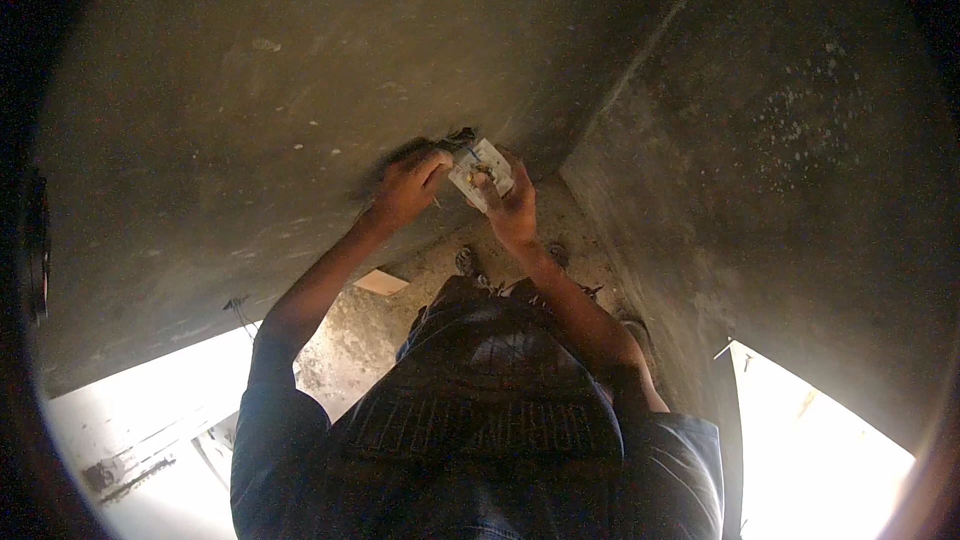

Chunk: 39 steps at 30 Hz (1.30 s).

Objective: The person installs an electrical outlet by securing wires into the back of the socket using a screwdriver and then mounting the unit into the wall.

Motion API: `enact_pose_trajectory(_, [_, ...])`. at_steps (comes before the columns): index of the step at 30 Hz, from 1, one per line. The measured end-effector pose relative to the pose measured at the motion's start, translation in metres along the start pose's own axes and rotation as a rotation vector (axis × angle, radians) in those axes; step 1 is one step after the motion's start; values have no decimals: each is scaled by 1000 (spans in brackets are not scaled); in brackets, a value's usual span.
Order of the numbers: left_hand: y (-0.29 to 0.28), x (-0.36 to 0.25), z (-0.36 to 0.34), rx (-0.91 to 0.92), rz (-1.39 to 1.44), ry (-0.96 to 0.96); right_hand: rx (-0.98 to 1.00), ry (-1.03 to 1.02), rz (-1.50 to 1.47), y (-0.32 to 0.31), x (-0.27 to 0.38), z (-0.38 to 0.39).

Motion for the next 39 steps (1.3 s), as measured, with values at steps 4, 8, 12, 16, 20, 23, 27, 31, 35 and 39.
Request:
enact_pose_trajectory(4, [11, 7, -3, 13, 13, -36, 75, 36, -55, 7, -26, 3])
enact_pose_trajectory(8, [14, 10, 1, 12, 14, 11, 115, 64, -174, 21, -27, 7])
enact_pose_trajectory(12, [8, 7, 4, 7, 43, 29, 63, 56, -80, 18, -15, 9])
enact_pose_trajectory(16, [10, 8, 5, 2, 35, 59, 30, 24, -100, 11, -5, 5])
enact_pose_trajectory(20, [15, 14, 4, 15, 46, 40, 92, 127, 144, 11, -25, 7])
enact_pose_trajectory(23, [16, 13, 7, 18, 83, 42, 75, 144, -66, 24, -23, 10])
enact_pose_trajectory(27, [20, 18, 7, 80, 28, 62, -3, 112, -102, 19, -25, 12])
enact_pose_trajectory(31, [21, 11, 6, 102, -109, 49, 41, 128, -50, -7, -21, -3])
enact_pose_trajectory(35, [20, 8, 9, 140, 10, 81, 240, 136, -113, -13, -31, -12])
enact_pose_trajectory(39, [13, 5, 9, 97, 27, 82, 359, 188, -124, -7, -27, -11])
Point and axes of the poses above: each hand's wrist, its own z-axis away from the middle knuckle, its own y-axis out of the palm, x = y × z, the point moved 9 cm from there along -z, towards the middle knuckle, and after that the axes turned 14 degrees about x, right-handed, at the moved point
